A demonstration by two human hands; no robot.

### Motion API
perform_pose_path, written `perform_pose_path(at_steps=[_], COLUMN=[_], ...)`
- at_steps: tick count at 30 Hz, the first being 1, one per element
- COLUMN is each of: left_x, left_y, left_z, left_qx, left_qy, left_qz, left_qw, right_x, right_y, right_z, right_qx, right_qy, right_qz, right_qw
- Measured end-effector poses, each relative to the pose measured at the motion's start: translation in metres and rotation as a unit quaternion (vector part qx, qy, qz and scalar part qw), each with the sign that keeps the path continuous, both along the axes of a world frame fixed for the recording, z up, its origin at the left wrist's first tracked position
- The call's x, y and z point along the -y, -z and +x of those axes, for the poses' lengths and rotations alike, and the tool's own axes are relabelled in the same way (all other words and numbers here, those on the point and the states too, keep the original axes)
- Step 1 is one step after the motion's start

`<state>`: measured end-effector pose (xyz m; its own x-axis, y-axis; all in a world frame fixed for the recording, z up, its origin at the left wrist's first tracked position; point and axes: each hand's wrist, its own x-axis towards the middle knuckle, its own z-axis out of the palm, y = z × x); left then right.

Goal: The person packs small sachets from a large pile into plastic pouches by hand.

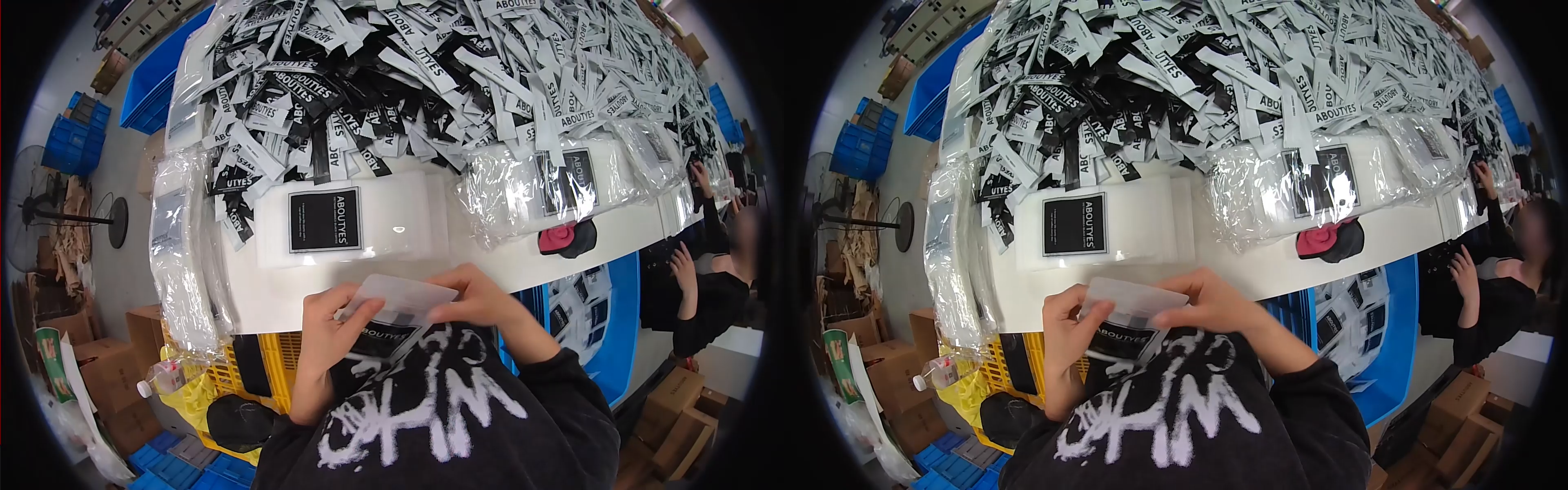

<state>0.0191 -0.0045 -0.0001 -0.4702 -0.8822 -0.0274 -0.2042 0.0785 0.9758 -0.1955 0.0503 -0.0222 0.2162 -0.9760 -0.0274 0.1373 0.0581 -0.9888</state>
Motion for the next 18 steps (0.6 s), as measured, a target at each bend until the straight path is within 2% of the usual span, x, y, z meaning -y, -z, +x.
perform_pose_path(at_steps=[1,4,5,8,11,12,17,18], left_x=[0.001,0.000,-0.001,-0.003,-0.010,-0.011,-0.008,-0.002], left_y=[0.001,-0.009,-0.010,-0.003,0.008,0.010,0.010,0.006], left_z=[-0.002,-0.017,-0.021,-0.036,-0.044,-0.045,-0.045,-0.043], left_qx=[-0.032,-0.021,-0.008,-0.020,-0.043,-0.045,-0.029,-0.019], left_qy=[0.031,0.096,0.092,0.072,0.091,0.098,0.138,0.146], left_qz=[-0.006,-0.055,-0.127,-0.228,-0.163,-0.145,-0.197,-0.212], left_qw=[0.999,0.994,0.988,0.971,0.981,0.984,0.970,0.966], right_x=[-0.003,-0.007,-0.006,-0.007,-0.008,-0.009,-0.012,-0.015], right_y=[0.000,-0.014,-0.023,-0.028,-0.032,-0.034,-0.043,-0.050], right_z=[0.004,-0.005,-0.010,-0.022,-0.037,-0.039,-0.044,-0.052], right_qx=[-0.050,-0.108,-0.136,-0.184,-0.259,-0.251,-0.239,-0.298], right_qy=[0.031,-0.006,-0.022,-0.004,-0.011,-0.004,0.008,-0.008], right_qz=[-0.093,-0.068,-0.056,-0.098,-0.098,-0.103,-0.120,-0.123], right_qw=[0.994,0.992,0.989,0.978,0.961,0.962,0.963,0.947])
